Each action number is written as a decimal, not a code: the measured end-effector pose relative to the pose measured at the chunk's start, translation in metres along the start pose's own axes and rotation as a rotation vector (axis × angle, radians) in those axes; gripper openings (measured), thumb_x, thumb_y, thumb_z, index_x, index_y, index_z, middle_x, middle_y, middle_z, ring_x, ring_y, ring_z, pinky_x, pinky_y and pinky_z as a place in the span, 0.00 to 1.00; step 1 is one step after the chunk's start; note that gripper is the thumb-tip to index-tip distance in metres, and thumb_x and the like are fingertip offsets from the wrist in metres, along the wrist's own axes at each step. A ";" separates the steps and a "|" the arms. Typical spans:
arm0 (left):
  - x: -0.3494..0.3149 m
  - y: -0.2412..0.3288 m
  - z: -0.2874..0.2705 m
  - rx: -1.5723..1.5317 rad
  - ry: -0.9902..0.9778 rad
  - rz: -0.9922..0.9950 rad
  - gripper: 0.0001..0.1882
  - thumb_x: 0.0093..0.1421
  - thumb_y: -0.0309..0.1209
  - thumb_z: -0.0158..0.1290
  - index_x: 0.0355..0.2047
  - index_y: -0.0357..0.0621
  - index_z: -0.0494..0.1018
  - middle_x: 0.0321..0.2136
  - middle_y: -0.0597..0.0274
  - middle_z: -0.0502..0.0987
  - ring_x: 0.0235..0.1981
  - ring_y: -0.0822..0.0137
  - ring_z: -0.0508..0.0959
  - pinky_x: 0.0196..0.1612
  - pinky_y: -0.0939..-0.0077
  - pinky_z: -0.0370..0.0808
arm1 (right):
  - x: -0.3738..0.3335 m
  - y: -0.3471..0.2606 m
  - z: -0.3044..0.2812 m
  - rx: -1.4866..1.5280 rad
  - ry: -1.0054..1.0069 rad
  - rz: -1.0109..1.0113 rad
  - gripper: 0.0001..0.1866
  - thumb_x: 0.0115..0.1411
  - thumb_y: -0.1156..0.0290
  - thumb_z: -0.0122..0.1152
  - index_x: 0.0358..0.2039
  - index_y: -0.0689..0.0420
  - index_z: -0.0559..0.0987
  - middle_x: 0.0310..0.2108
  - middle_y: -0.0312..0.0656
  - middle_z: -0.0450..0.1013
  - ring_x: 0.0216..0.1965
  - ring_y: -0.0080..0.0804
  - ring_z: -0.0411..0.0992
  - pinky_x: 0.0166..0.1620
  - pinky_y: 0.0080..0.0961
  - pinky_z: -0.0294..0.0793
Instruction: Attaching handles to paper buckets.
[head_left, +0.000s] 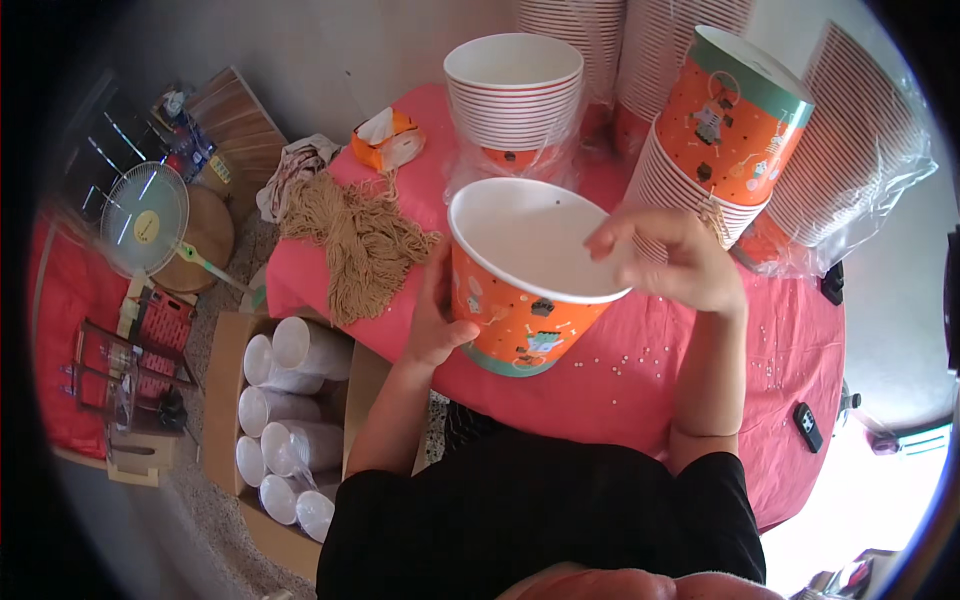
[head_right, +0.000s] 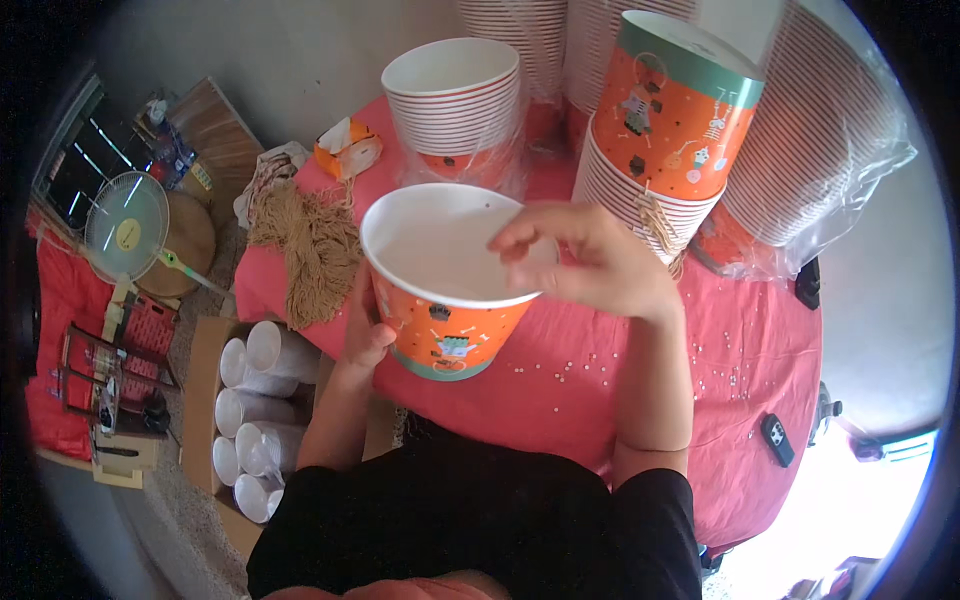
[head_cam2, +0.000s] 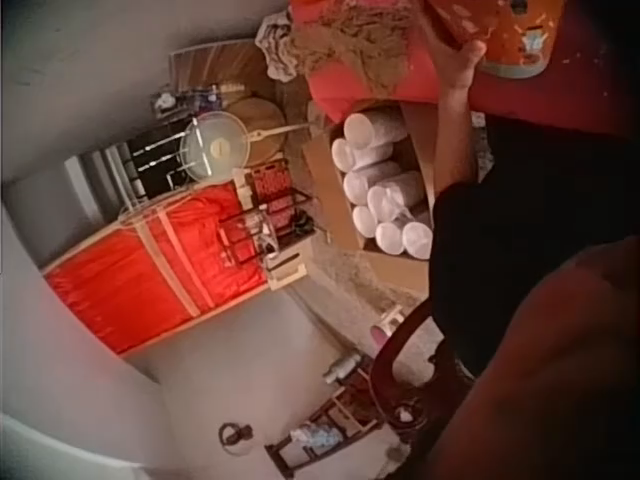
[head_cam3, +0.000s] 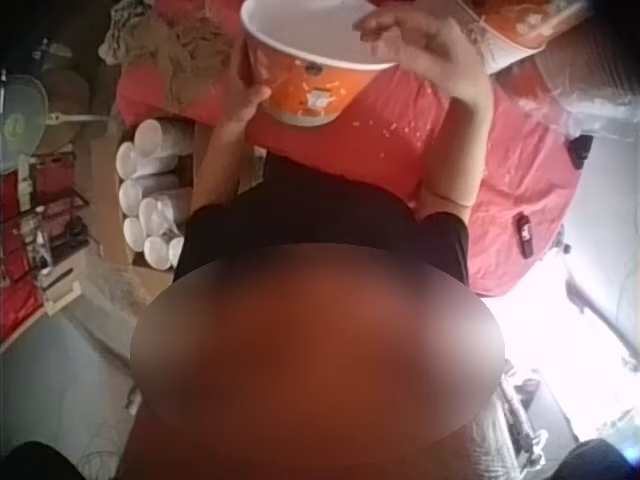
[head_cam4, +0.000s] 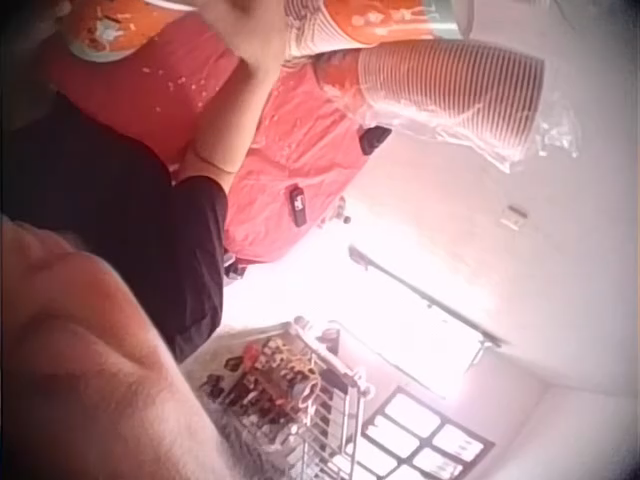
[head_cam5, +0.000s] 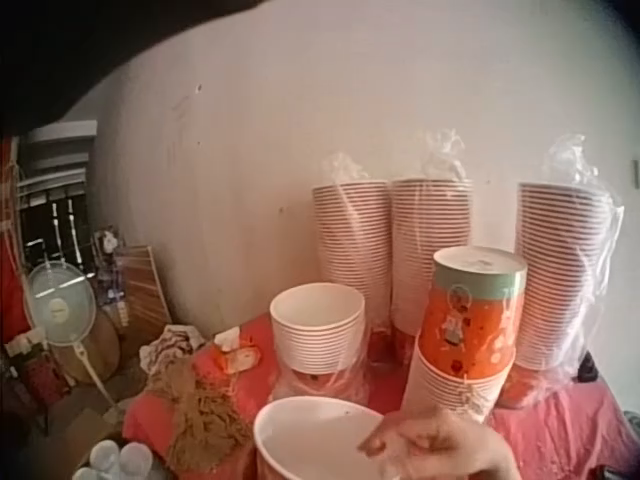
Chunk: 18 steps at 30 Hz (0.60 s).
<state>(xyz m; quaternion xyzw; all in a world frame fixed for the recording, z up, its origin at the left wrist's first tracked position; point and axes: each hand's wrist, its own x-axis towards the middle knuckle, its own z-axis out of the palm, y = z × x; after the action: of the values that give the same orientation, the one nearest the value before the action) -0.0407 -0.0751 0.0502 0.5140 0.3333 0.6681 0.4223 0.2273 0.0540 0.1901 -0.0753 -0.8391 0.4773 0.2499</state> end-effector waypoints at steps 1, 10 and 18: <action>0.000 -0.004 0.002 0.001 0.013 -0.001 0.67 0.41 0.51 0.72 0.69 0.38 0.40 0.66 0.52 0.52 0.68 0.59 0.53 0.68 0.59 0.53 | -0.002 -0.003 -0.003 -0.036 -0.087 -0.034 0.17 0.56 0.68 0.68 0.40 0.67 0.78 0.40 0.45 0.76 0.43 0.34 0.74 0.49 0.28 0.71; 0.005 -0.009 0.012 0.532 0.007 -0.001 0.42 0.52 0.36 0.66 0.64 0.42 0.59 0.64 0.49 0.59 0.65 0.56 0.61 0.64 0.61 0.60 | -0.004 -0.017 0.035 -0.649 0.008 0.016 0.07 0.48 0.76 0.67 0.29 0.60 0.78 0.24 0.44 0.73 0.28 0.43 0.74 0.31 0.33 0.71; 0.019 0.025 -0.083 1.218 0.314 -0.006 0.05 0.57 0.25 0.56 0.34 0.38 0.77 0.34 0.54 0.77 0.38 0.53 0.78 0.39 0.65 0.76 | 0.000 -0.007 0.054 -0.699 -0.142 0.105 0.07 0.53 0.69 0.62 0.30 0.57 0.76 0.26 0.47 0.75 0.31 0.49 0.75 0.34 0.43 0.72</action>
<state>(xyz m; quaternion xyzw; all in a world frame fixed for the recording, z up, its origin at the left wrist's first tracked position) -0.1284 -0.0689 0.0595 0.5571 0.7137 0.4246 0.0017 0.2018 0.0090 0.1737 -0.1659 -0.9618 0.1778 0.1255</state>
